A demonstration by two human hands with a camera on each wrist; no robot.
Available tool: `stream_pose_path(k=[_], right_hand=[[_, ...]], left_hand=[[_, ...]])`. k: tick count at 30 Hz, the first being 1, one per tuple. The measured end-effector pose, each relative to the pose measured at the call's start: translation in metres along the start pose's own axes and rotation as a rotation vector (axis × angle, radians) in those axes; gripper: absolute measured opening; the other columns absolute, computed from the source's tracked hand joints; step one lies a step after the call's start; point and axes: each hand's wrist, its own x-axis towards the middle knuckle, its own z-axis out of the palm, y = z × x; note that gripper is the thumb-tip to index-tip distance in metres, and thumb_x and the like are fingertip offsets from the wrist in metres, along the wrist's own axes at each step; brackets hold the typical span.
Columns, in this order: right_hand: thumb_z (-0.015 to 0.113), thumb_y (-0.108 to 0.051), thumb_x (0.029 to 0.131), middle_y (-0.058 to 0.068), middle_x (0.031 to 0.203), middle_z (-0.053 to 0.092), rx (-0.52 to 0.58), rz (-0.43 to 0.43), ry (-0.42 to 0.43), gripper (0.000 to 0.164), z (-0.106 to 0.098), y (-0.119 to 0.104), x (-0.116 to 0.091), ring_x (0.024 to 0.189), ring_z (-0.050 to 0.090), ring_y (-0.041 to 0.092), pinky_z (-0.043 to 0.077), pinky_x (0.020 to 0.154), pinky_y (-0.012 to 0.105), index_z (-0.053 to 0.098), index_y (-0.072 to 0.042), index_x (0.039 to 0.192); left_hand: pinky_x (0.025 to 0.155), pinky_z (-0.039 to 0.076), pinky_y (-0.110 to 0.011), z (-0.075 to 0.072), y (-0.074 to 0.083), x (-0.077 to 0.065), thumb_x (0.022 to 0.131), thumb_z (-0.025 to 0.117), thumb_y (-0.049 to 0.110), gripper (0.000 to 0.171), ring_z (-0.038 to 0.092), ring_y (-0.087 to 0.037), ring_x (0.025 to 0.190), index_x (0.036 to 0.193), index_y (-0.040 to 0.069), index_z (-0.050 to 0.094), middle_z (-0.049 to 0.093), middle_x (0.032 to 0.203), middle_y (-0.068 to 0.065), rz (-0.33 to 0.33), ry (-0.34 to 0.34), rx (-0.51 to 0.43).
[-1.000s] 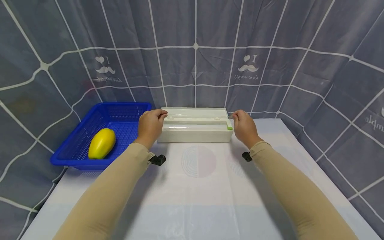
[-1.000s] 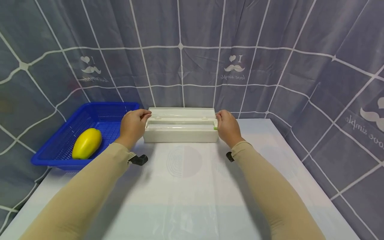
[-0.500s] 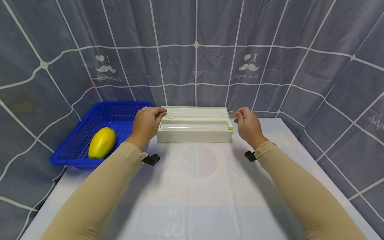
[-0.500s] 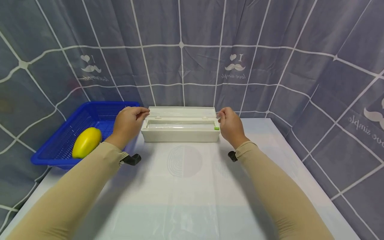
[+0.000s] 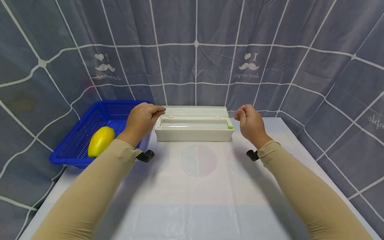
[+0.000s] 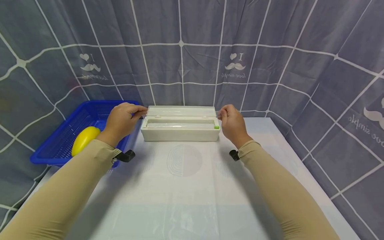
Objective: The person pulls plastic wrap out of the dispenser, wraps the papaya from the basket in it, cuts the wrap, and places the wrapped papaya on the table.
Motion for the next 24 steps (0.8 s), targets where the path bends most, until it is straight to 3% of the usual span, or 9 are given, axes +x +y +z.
stream_pose_path(k=[8, 11, 14, 17, 20, 24], right_hand=[[0.041, -0.014, 0.114, 0.025, 0.103, 0.073, 0.010, -0.022, 0.015, 0.029, -0.010, -0.007, 0.002, 0.103, 0.075, 0.042, 0.059, 0.084, 0.053, 0.059, 0.007, 0.107], [0.041, -0.015, 0.114, 0.024, 0.102, 0.074, 0.006, -0.025, 0.022, 0.029, -0.013, -0.009, 0.002, 0.104, 0.076, 0.041, 0.056, 0.074, 0.040, 0.060, 0.006, 0.107], [0.042, -0.016, 0.114, 0.022, 0.102, 0.075, 0.002, -0.025, 0.030, 0.030, -0.015, -0.010, 0.003, 0.105, 0.076, 0.040, 0.045, 0.067, 0.024, 0.062, 0.005, 0.107], [0.042, -0.017, 0.114, 0.022, 0.102, 0.074, 0.005, -0.029, 0.041, 0.030, -0.017, -0.010, 0.004, 0.106, 0.076, 0.039, 0.040, 0.065, 0.016, 0.062, 0.005, 0.108], [0.043, -0.017, 0.114, 0.022, 0.101, 0.074, 0.010, -0.045, 0.053, 0.030, -0.019, -0.009, 0.005, 0.105, 0.076, 0.040, 0.038, 0.062, 0.016, 0.063, 0.005, 0.108], [0.042, -0.017, 0.114, 0.022, 0.101, 0.072, 0.010, -0.061, 0.060, 0.031, -0.022, -0.010, 0.005, 0.105, 0.076, 0.041, 0.042, 0.067, 0.019, 0.062, 0.006, 0.109]], left_hand=[[0.089, 0.056, -0.049, -0.013, 0.004, 0.004, 0.101, 0.070, 0.018, 0.020, 0.070, -0.033, 0.095, 0.116, 0.011, 0.082, 0.081, 0.107, -0.010, 0.011, -0.018, 0.006], [0.091, 0.057, -0.049, -0.018, 0.006, 0.005, 0.100, 0.071, 0.017, 0.019, 0.071, -0.034, 0.097, 0.116, 0.011, 0.082, 0.081, 0.107, -0.011, 0.015, -0.030, 0.004], [0.092, 0.058, -0.049, -0.023, 0.007, 0.006, 0.100, 0.072, 0.017, 0.019, 0.072, -0.033, 0.099, 0.115, 0.010, 0.082, 0.081, 0.106, -0.012, 0.024, -0.035, 0.001], [0.091, 0.058, -0.049, -0.027, 0.007, 0.007, 0.100, 0.072, 0.018, 0.020, 0.073, -0.034, 0.099, 0.114, 0.009, 0.082, 0.081, 0.105, -0.012, 0.031, -0.045, -0.005], [0.090, 0.058, -0.049, -0.031, 0.008, 0.007, 0.100, 0.072, 0.019, 0.020, 0.073, -0.033, 0.098, 0.114, 0.009, 0.082, 0.081, 0.105, -0.012, 0.033, -0.056, -0.013], [0.091, 0.058, -0.049, -0.036, 0.009, 0.009, 0.100, 0.072, 0.019, 0.019, 0.074, -0.033, 0.098, 0.112, 0.009, 0.083, 0.081, 0.104, -0.011, 0.040, -0.064, -0.018]])
